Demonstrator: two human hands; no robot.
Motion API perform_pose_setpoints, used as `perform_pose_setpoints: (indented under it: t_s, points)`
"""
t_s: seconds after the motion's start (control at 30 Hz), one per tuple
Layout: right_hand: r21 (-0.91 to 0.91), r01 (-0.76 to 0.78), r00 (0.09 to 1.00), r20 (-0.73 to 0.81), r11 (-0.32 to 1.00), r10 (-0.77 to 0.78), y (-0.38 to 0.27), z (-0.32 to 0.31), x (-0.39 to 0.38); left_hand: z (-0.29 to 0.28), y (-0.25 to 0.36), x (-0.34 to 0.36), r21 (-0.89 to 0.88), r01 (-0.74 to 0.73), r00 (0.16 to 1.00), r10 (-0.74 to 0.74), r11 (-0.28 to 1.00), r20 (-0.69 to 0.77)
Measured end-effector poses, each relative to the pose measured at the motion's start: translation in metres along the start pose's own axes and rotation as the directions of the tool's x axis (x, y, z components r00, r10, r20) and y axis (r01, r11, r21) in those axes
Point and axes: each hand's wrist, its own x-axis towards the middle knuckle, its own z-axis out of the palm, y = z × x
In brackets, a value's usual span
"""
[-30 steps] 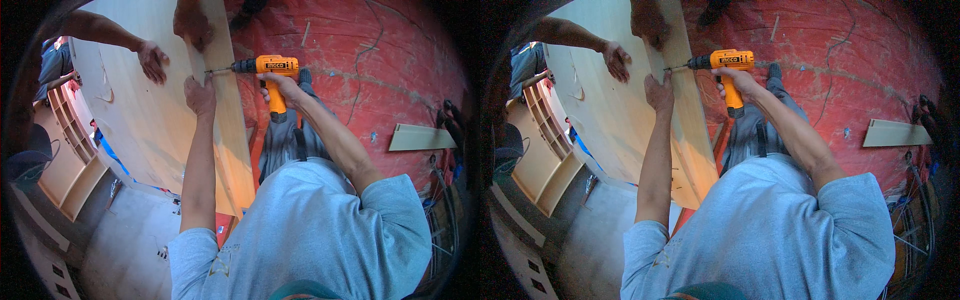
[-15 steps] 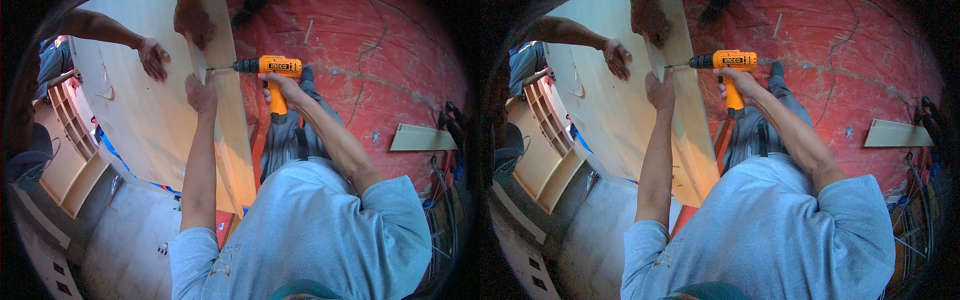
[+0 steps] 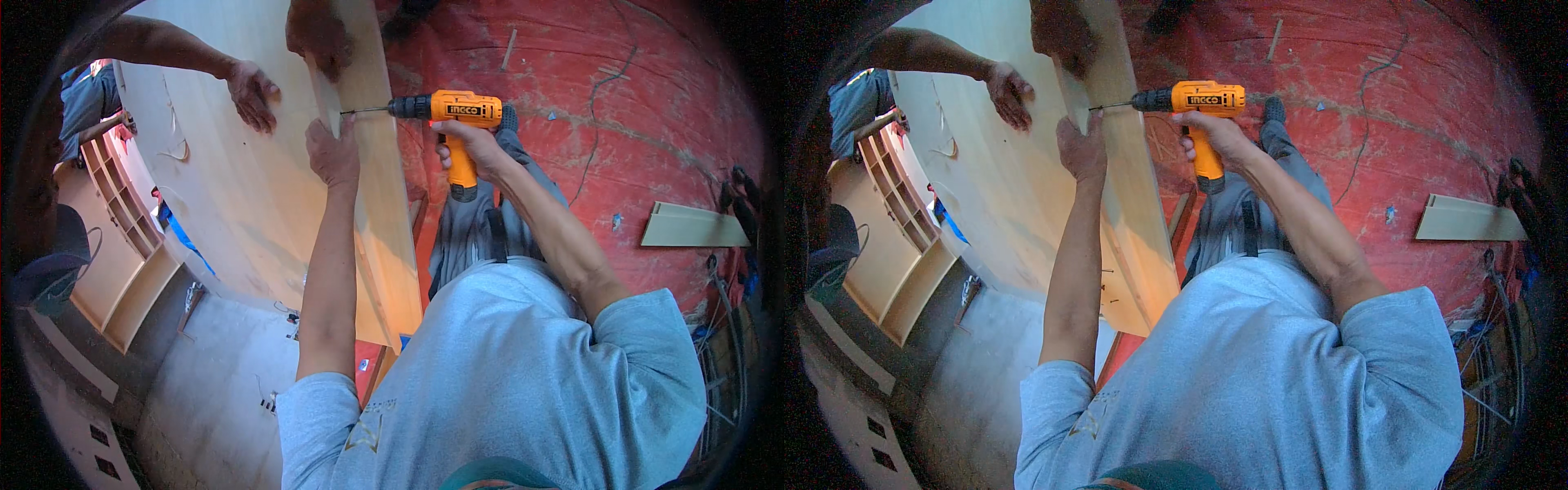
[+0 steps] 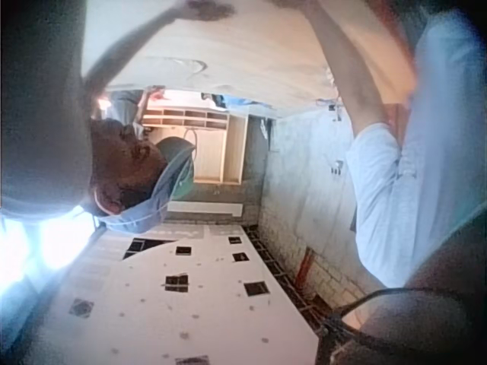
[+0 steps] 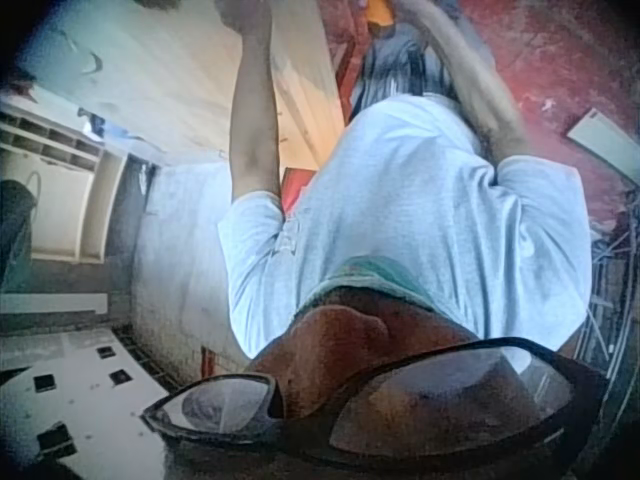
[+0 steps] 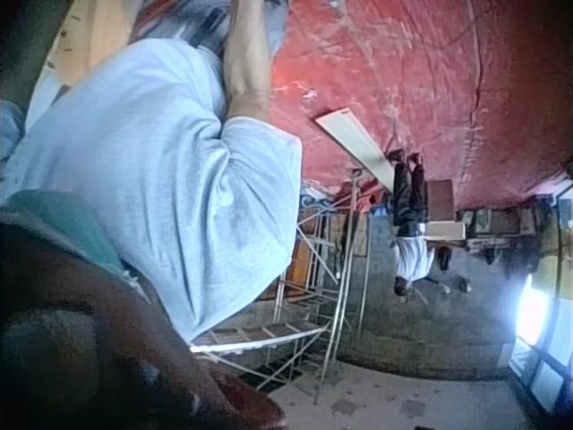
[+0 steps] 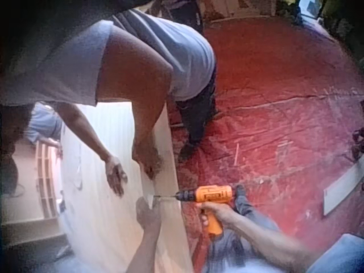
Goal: The person aligns wooden boards and drives screws into the wood using an electric drill.
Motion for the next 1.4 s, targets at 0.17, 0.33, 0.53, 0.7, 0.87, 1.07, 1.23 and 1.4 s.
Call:
perform_pose_setpoints:
  t_s: [0.17,0.33,0.53,0.7,0.87,1.07,1.23,1.4]
  points:
    - [-0.026,0.016,1.0,0.019,1.0,-0.015,0.002,-0.002,0.004,0.0,-0.003,-0.001,0.038,0.002,1.0,-0.002,0.999,0.016]
    - [-0.02,0.004,1.0,0.01,1.0,-0.003,0.0,0.0,0.003,0.002,-0.006,-0.002,0.044,-0.051,0.996,0.054,0.998,-0.068]
    - [-0.015,0.045,0.999,0.014,0.999,-0.045,-0.003,0.0,0.0,0.0,-0.006,0.001,0.001,0.023,1.0,-0.023,1.0,0.01]
    - [-0.021,0.03,0.998,0.053,0.999,-0.029,-0.005,-0.005,0.001,-0.006,-0.005,0.0,0.02,0.033,0.999,-0.034,0.999,0.027]
    - [-0.03,0.061,0.997,0.056,0.998,-0.059,0.002,-0.009,0.008,-0.005,-0.009,-0.001,0.051,0.059,0.996,-0.062,0.997,0.062]
    - [-0.061,0.019,0.997,0.082,0.998,-0.014,-0.003,-0.007,0.002,-0.001,-0.013,-0.004,0.051,0.012,0.997,-0.008,0.999,-0.076]
    - [-0.193,0.13,0.991,-0.019,0.973,-0.136,-0.007,0.001,-0.009,-0.012,-0.016,-0.002,-0.022,0.048,0.999,-0.047,0.999,0.021]
    - [-0.222,0.112,0.994,0.035,0.969,-0.107,-0.007,0.003,-0.002,-0.018,-0.023,-0.006,-0.094,0.083,0.997,-0.083,0.992,0.001]
